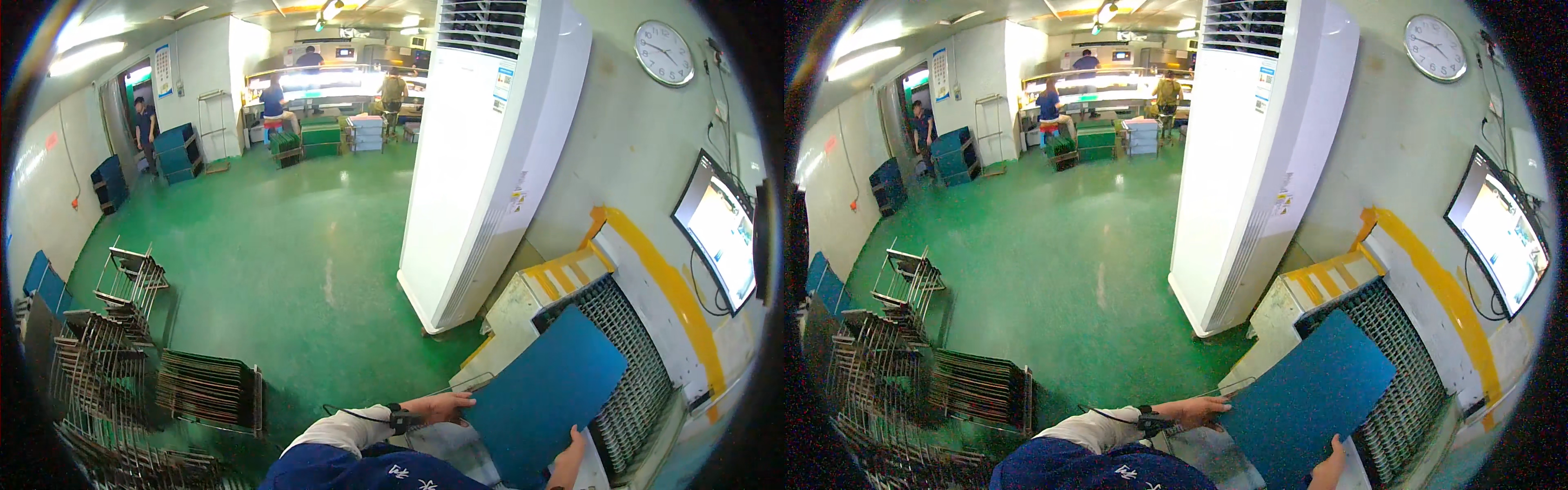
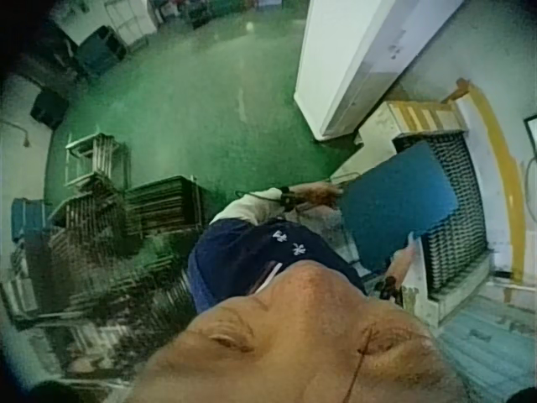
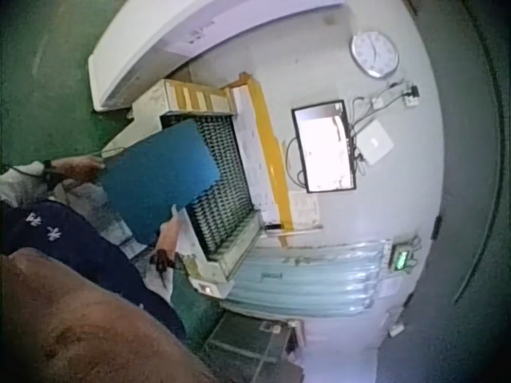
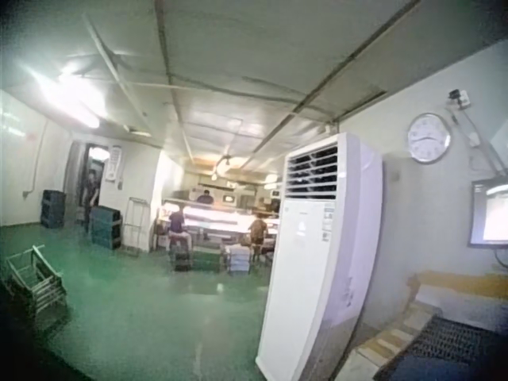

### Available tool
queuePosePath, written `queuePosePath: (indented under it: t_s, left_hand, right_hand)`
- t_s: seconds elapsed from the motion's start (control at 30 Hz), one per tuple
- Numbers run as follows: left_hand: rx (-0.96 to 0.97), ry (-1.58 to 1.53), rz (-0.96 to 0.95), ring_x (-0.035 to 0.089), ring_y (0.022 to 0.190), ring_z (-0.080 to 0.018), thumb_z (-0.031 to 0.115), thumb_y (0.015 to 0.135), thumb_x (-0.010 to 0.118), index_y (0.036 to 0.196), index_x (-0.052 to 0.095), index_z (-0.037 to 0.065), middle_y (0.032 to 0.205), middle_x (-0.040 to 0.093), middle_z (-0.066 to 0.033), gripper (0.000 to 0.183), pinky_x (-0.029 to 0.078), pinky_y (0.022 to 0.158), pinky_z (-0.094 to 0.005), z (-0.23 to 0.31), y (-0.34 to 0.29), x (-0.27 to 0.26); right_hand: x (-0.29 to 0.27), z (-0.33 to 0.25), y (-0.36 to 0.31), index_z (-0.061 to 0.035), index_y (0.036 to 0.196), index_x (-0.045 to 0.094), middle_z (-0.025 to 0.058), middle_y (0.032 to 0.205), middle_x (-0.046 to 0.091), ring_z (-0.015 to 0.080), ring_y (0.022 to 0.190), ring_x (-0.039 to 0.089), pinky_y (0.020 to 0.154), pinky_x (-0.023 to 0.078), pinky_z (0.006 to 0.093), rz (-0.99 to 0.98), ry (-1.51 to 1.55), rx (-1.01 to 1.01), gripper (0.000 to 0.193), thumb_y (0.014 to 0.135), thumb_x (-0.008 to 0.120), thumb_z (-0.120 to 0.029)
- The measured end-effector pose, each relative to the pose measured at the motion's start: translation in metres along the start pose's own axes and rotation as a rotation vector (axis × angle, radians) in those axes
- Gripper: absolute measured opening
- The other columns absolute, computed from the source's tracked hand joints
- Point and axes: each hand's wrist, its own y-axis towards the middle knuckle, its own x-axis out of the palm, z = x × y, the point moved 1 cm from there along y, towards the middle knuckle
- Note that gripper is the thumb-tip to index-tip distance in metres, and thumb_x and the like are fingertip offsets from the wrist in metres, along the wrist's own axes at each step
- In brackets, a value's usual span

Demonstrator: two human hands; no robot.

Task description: Loading blue plastic or metal plates from a rack into a processing machine.

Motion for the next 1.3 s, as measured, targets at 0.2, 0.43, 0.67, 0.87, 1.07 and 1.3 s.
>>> queuePosePath:
  t_s: [0.2,0.43,0.67,0.87,1.07,1.3]
  left_hand:
    - [0.001,-0.061,-0.087,0.064,0.092,-0.0276,0.024,0.094,0.058,0.125,0.039,0.009,0.113,0.056,-0.0097,0.039,0.055,0.077,-0.0407,0.021,0.010,0.011]
    - [0.073,-0.047,0.015,0.064,0.088,-0.0295,0.020,0.091,0.063,0.113,0.041,0.008,0.091,0.055,-0.0104,0.033,0.056,0.074,-0.0388,0.032,0.005,0.036]
    - [0.109,0.039,-0.003,0.065,0.086,-0.0258,0.020,0.091,0.063,0.110,0.042,0.004,0.095,0.057,-0.0111,0.033,0.056,0.073,-0.0357,0.041,0.017,0.043]
    - [0.115,0.064,-0.020,0.065,0.086,-0.0214,0.019,0.092,0.060,0.111,0.045,0.008,0.101,0.061,-0.0089,0.027,0.055,0.077,-0.0334,0.045,0.021,0.042]
    - [0.123,0.042,-0.021,0.062,0.082,-0.0199,0.017,0.093,0.058,0.108,0.049,0.006,0.096,0.061,-0.0067,0.021,0.054,0.078,-0.0348,0.051,0.041,0.035]
    - [0.173,-0.003,-0.090,0.061,0.082,-0.0184,0.015,0.093,0.057,0.101,0.054,0.004,0.094,0.061,-0.0053,0.015,0.054,0.077,-0.0349,0.069,0.061,0.043]
  right_hand:
    - [-0.006,-0.015,0.023,0.0000,0.126,0.050,0.0166,0.122,0.054,0.0351,0.106,0.053,0.088,0.044,0.0529,-0.109,0.021,-0.011,0.045,0.093,0.055,-0.030]
    - [-0.072,-0.040,0.031,-0.0021,0.100,0.057,0.0079,0.098,0.062,0.0195,0.088,0.059,0.074,0.049,0.0374,0.076,-0.179,-0.043,0.032,0.096,0.048,-0.032]
    - [-0.174,-0.046,-0.011,0.0051,0.119,0.054,0.0043,0.067,0.047,0.0165,0.053,0.032,0.051,0.036,0.0362,-0.030,-0.859,-0.410,0.062,0.088,0.058,-0.049]
    - [-0.168,0.005,-0.059,0.0033,0.109,0.057,0.0029,0.063,0.043,0.0169,0.052,0.031,0.051,0.035,0.0351,0.171,-0.388,0.019,0.061,0.090,0.052,-0.054]
    - [-0.208,0.053,-0.070,0.0022,0.108,0.057,0.0044,0.070,0.047,0.0177,0.056,0.035,0.054,0.037,0.0346,0.357,-0.416,0.247,0.059,0.092,0.050,-0.054]
    - [-0.198,0.029,-0.088,0.0018,0.109,0.058,0.0072,0.081,0.051,0.0203,0.064,0.041,0.060,0.041,0.0361,0.277,-0.365,0.076,0.047,0.094,0.048,-0.041]
